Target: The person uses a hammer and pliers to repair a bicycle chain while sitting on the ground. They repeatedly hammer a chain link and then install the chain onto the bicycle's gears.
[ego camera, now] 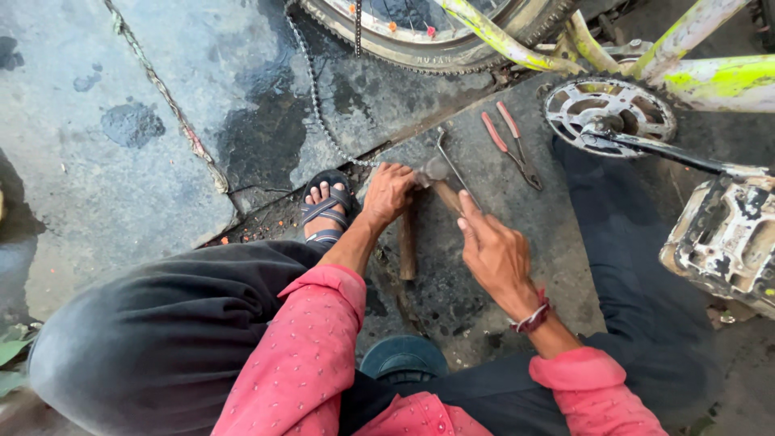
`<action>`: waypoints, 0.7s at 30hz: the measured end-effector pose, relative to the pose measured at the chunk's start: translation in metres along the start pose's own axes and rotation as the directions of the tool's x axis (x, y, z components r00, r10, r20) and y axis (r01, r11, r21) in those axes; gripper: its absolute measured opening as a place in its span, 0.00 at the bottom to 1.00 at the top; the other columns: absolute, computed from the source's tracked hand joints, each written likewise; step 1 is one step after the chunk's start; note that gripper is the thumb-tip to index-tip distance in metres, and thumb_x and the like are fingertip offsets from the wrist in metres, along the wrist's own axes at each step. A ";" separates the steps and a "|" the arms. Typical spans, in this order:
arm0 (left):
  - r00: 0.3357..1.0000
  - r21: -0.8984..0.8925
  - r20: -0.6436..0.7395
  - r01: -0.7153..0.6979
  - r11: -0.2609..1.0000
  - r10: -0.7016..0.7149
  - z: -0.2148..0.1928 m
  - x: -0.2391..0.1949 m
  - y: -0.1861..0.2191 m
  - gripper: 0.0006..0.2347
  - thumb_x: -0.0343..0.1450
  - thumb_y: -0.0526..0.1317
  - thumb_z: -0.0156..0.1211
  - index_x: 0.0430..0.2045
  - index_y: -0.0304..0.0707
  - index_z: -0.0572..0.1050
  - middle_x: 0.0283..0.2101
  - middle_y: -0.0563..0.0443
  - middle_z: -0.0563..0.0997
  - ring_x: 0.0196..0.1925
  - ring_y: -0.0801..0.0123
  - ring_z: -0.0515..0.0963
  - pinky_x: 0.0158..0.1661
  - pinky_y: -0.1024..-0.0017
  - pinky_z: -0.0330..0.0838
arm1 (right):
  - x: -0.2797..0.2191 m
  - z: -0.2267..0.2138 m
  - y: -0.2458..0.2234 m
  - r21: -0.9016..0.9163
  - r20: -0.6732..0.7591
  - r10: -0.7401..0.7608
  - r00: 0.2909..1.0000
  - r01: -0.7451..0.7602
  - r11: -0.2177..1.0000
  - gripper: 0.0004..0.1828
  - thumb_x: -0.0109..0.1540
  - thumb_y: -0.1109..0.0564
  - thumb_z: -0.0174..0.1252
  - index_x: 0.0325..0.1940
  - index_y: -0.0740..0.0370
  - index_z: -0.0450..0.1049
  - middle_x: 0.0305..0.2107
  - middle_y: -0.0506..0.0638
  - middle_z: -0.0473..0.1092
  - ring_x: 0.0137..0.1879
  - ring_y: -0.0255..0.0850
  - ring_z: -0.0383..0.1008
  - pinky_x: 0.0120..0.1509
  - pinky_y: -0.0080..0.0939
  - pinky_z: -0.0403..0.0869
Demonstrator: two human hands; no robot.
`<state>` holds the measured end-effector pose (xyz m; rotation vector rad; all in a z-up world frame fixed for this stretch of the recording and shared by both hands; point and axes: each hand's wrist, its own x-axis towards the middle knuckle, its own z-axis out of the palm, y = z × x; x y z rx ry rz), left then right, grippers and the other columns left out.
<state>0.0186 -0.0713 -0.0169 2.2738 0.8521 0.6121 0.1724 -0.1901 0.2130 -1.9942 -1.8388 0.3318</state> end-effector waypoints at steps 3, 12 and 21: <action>1.000 -0.035 0.026 0.002 0.999 -0.002 -0.001 0.003 -0.003 0.14 0.52 0.35 0.67 0.29 0.41 0.75 0.33 0.49 0.77 0.43 0.53 0.75 0.43 0.58 0.64 | 0.005 0.003 0.004 0.012 0.022 0.034 0.999 -0.034 0.999 0.24 0.65 0.58 0.60 0.67 0.57 0.73 0.32 0.60 0.76 0.30 0.55 0.75 0.33 0.51 0.71; 0.999 0.028 -0.033 -0.005 1.000 0.006 0.003 -0.001 -0.002 0.13 0.55 0.35 0.65 0.30 0.40 0.73 0.34 0.49 0.77 0.44 0.54 0.75 0.46 0.58 0.65 | -0.005 0.001 -0.002 -0.033 0.036 0.029 0.999 -0.028 0.999 0.24 0.65 0.59 0.60 0.67 0.57 0.74 0.30 0.59 0.75 0.31 0.56 0.76 0.35 0.52 0.72; 0.999 0.000 0.024 0.021 1.000 -0.021 0.000 0.001 0.001 0.12 0.57 0.34 0.66 0.31 0.41 0.73 0.35 0.50 0.77 0.46 0.54 0.75 0.47 0.58 0.65 | -0.005 -0.002 0.003 0.036 -0.011 0.080 0.997 -0.080 0.996 0.23 0.66 0.58 0.59 0.67 0.56 0.73 0.32 0.59 0.76 0.32 0.55 0.76 0.35 0.51 0.72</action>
